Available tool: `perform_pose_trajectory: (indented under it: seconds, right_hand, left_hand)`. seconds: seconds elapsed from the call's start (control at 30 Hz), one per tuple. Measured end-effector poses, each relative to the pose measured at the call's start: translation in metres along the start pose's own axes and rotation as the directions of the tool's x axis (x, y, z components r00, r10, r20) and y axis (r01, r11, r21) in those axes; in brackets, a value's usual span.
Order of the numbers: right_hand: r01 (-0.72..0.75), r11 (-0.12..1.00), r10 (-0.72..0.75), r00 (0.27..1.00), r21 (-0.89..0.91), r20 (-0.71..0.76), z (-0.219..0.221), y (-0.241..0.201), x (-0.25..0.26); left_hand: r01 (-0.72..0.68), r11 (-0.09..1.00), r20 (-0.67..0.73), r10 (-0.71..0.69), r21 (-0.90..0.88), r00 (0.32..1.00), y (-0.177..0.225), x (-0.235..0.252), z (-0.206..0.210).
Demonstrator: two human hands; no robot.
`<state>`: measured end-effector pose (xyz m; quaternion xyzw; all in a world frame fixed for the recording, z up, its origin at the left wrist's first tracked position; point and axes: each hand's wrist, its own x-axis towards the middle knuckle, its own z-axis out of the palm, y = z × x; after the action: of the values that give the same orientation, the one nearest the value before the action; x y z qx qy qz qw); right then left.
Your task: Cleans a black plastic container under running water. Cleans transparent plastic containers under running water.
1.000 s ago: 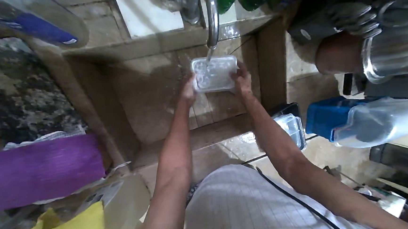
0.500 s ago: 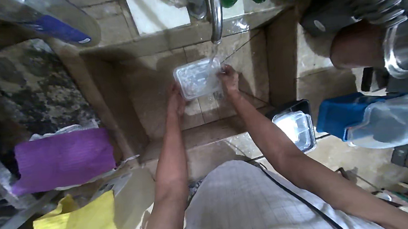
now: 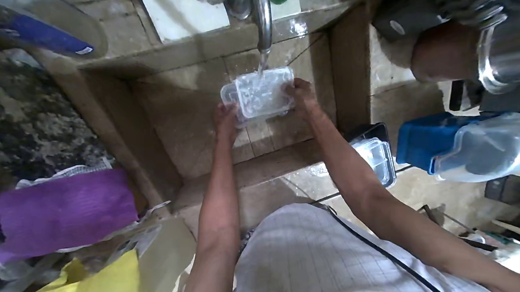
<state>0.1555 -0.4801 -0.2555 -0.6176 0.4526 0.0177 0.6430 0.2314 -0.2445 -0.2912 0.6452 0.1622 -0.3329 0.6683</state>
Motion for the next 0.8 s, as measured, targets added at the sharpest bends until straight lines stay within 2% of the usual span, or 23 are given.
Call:
perform_pose_trajectory:
  seconds: [0.17, 0.33, 0.47, 0.6, 0.7, 0.8]
  right_hand:
    - [0.010, 0.994, -0.006, 0.999, 0.106, -0.036, -0.030, -0.008, 0.003]
    - [0.023, 0.986, -0.006, 0.995, 0.164, -0.102, -0.052, -0.014, 0.007]
    - [0.043, 0.981, -0.017, 0.990, 0.187, -0.140, -0.045, -0.016, 0.006]
    - [0.014, 0.977, 0.007, 0.995, 0.211, -0.098, -0.016, -0.014, 0.004]
    - [-0.021, 0.979, 0.023, 1.000, 0.200, -0.009, 0.018, -0.008, 0.002]
    - [-0.012, 0.982, 0.011, 1.000, 0.187, 0.003, 0.035, -0.007, -0.001]
  left_hand:
    - [0.023, 0.996, -0.128, -0.011, 0.090, 0.992, 0.004, 0.007, -0.040]
    - [0.018, 0.999, -0.193, -0.009, 0.046, 0.981, 0.018, 0.004, -0.074]
    - [-0.026, 0.999, -0.169, 0.031, 0.030, 0.985, 0.029, 0.001, -0.071]
    - [-0.059, 0.997, -0.084, 0.055, -0.043, 0.995, 0.026, 0.001, -0.057]
    - [-0.044, 0.999, -0.043, 0.045, 0.019, 0.998, 0.027, -0.001, -0.034]
    - [-0.001, 0.998, -0.097, 0.007, 0.067, 0.995, 0.021, 0.000, -0.019]
